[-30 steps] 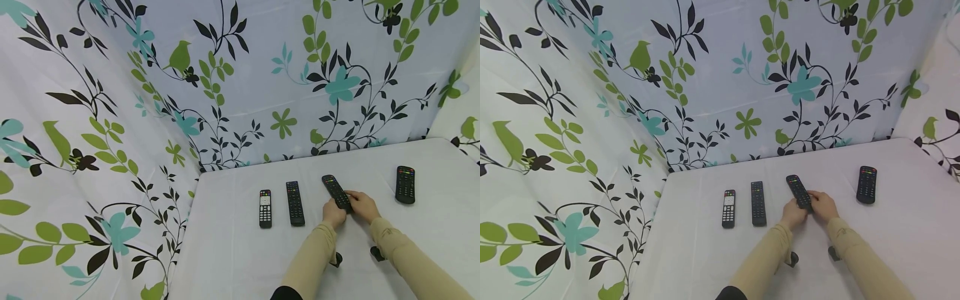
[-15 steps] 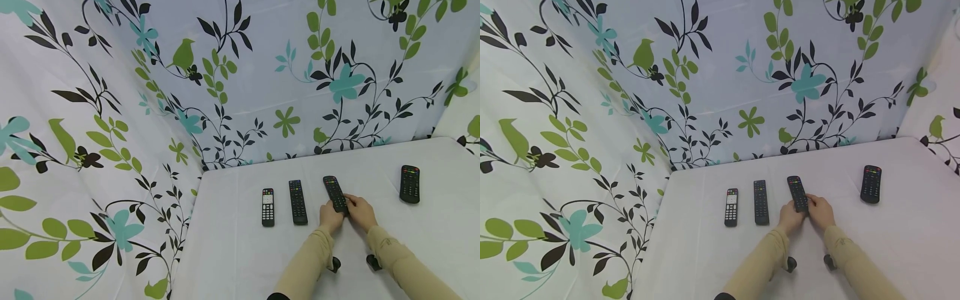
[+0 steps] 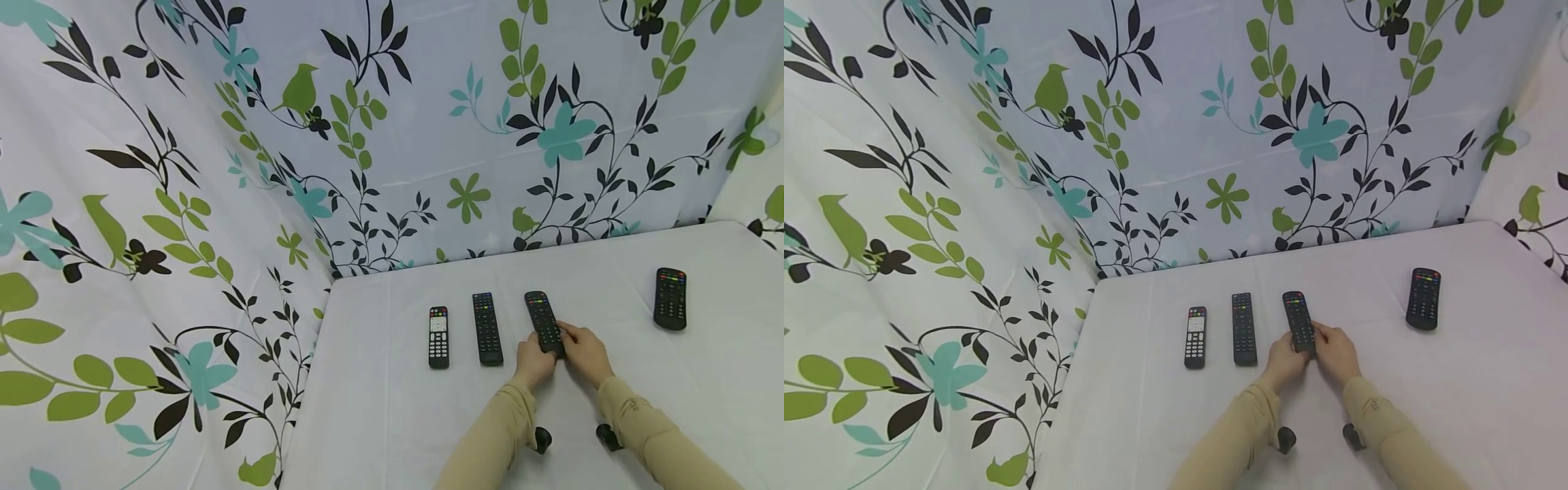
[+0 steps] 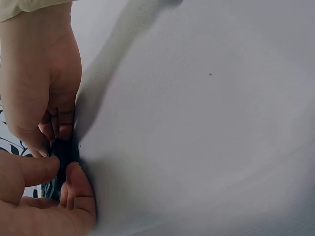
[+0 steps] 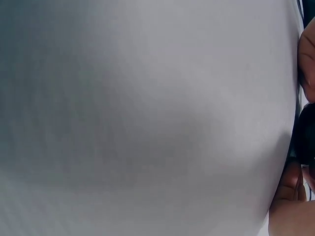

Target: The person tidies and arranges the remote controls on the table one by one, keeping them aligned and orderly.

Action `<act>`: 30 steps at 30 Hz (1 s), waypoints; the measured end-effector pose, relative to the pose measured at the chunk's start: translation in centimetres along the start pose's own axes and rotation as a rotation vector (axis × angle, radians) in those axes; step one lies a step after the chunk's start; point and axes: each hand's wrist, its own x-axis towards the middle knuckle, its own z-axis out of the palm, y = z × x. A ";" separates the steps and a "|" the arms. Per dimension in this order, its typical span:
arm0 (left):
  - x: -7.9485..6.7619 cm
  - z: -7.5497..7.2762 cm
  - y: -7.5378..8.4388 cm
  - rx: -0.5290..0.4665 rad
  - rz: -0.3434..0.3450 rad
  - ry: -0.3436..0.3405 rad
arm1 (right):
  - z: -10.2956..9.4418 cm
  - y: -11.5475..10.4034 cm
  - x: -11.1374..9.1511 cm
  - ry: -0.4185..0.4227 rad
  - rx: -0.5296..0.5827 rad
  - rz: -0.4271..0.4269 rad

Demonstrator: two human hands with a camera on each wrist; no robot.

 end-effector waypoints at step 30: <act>-1.6 0.2 0.3 -0.356 0.033 0.221 | -3.2 0.1 0.1 0.084 0.041 0.057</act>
